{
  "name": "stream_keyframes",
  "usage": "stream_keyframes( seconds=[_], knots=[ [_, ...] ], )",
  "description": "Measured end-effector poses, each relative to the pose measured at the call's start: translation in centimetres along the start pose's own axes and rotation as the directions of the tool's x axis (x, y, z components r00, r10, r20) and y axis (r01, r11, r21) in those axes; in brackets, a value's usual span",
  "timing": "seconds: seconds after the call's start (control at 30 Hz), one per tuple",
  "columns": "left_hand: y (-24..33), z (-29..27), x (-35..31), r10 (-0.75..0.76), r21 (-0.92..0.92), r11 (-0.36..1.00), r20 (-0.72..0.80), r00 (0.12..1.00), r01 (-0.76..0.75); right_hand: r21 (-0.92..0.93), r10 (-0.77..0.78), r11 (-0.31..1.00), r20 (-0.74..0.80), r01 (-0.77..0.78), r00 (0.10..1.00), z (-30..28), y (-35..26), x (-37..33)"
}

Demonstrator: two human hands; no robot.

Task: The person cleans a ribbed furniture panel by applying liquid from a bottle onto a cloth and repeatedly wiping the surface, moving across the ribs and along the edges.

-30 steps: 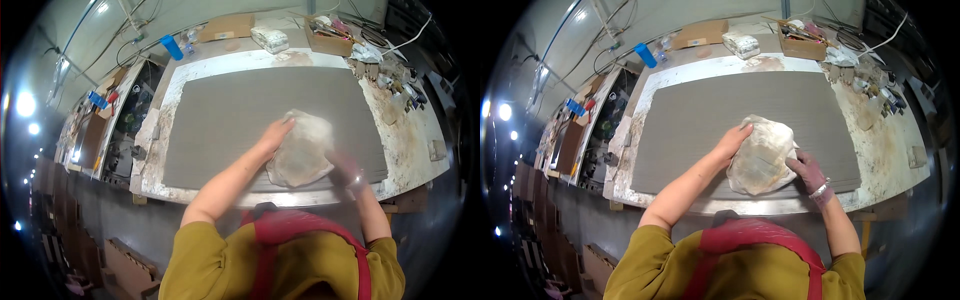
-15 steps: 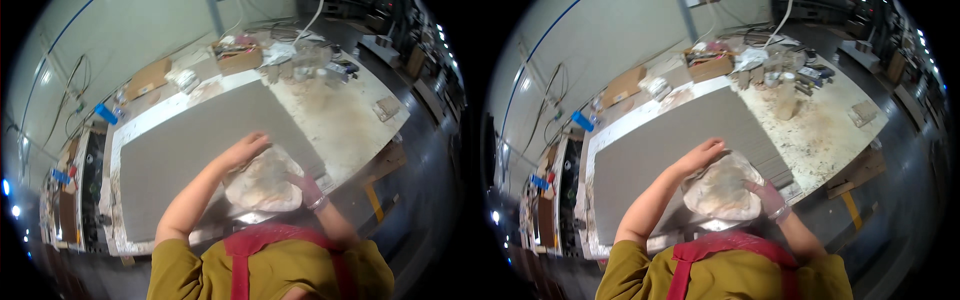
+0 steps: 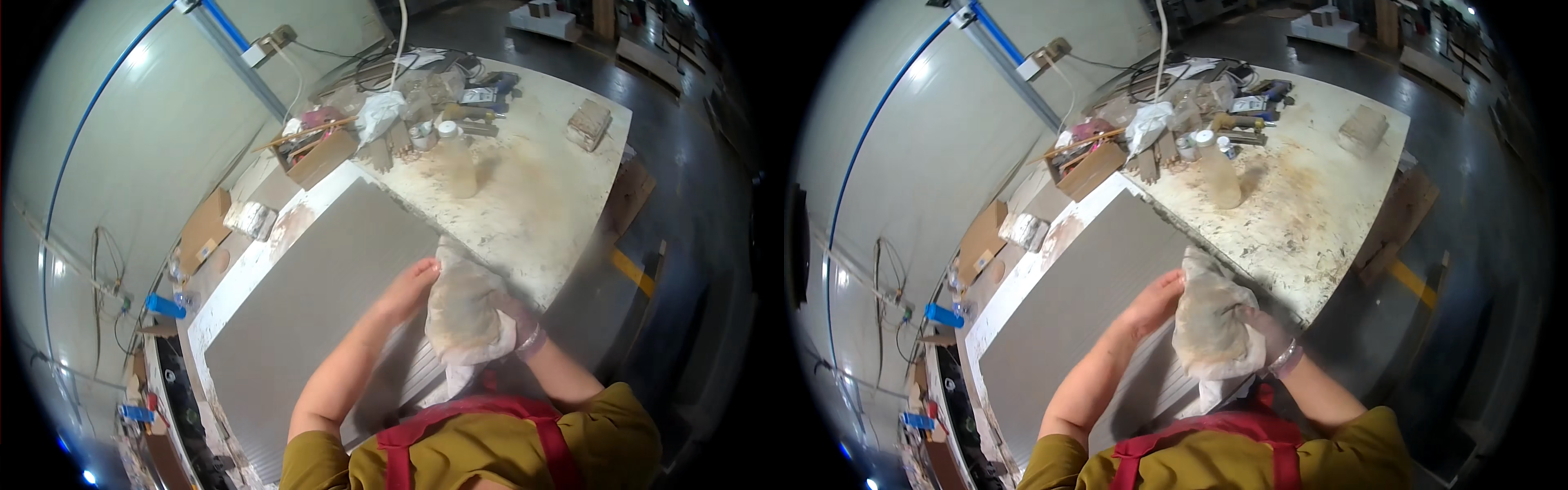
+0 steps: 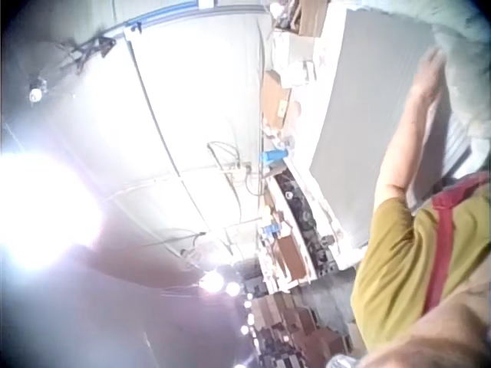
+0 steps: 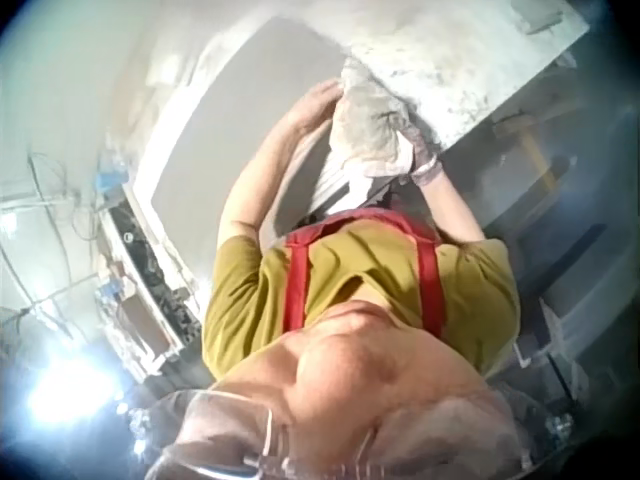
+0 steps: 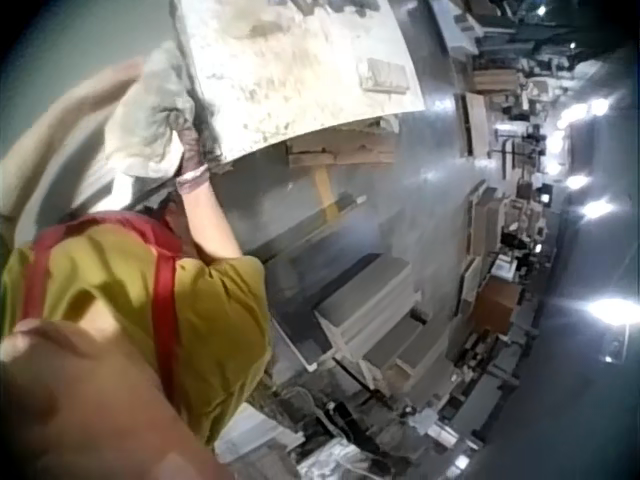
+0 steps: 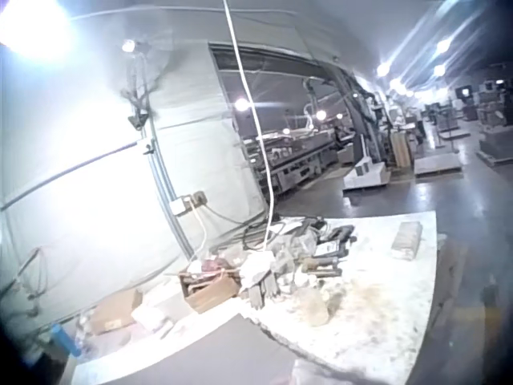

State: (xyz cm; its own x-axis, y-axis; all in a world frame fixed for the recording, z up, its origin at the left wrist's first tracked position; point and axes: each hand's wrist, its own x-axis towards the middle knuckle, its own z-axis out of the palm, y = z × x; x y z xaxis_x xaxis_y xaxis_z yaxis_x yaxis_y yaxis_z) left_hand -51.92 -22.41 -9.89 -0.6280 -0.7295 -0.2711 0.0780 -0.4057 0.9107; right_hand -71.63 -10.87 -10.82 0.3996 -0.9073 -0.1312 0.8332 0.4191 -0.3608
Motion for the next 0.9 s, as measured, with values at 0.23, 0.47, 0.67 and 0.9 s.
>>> stream_keyframes(
  seconds=[0.23,0.47,0.67,0.9],
  knots=[
    [8.3,-6.4,15.0,0.244,0.574,0.818,-0.288,0.926,-0.037,0.092,-0.324,0.939,-0.079,0.33,0.943,-5.7,-3.4,-1.1],
    [1.9,-6.4,28.1,0.456,0.507,0.783,-0.074,0.887,-0.36,0.012,-0.535,0.836,-0.198,0.548,0.821,-9.5,-6.2,-6.7],
    [3.0,-2.9,26.6,0.604,0.763,0.59,-0.199,0.772,-0.265,0.083,-0.527,0.836,-0.161,0.543,0.835,-8.2,-6.1,-7.3],
    [7.2,6.8,11.2,0.286,0.754,-0.476,0.62,0.731,-0.453,0.462,-0.417,0.783,-0.107,0.417,0.902,-11.2,-6.2,-3.2]
  ],
)
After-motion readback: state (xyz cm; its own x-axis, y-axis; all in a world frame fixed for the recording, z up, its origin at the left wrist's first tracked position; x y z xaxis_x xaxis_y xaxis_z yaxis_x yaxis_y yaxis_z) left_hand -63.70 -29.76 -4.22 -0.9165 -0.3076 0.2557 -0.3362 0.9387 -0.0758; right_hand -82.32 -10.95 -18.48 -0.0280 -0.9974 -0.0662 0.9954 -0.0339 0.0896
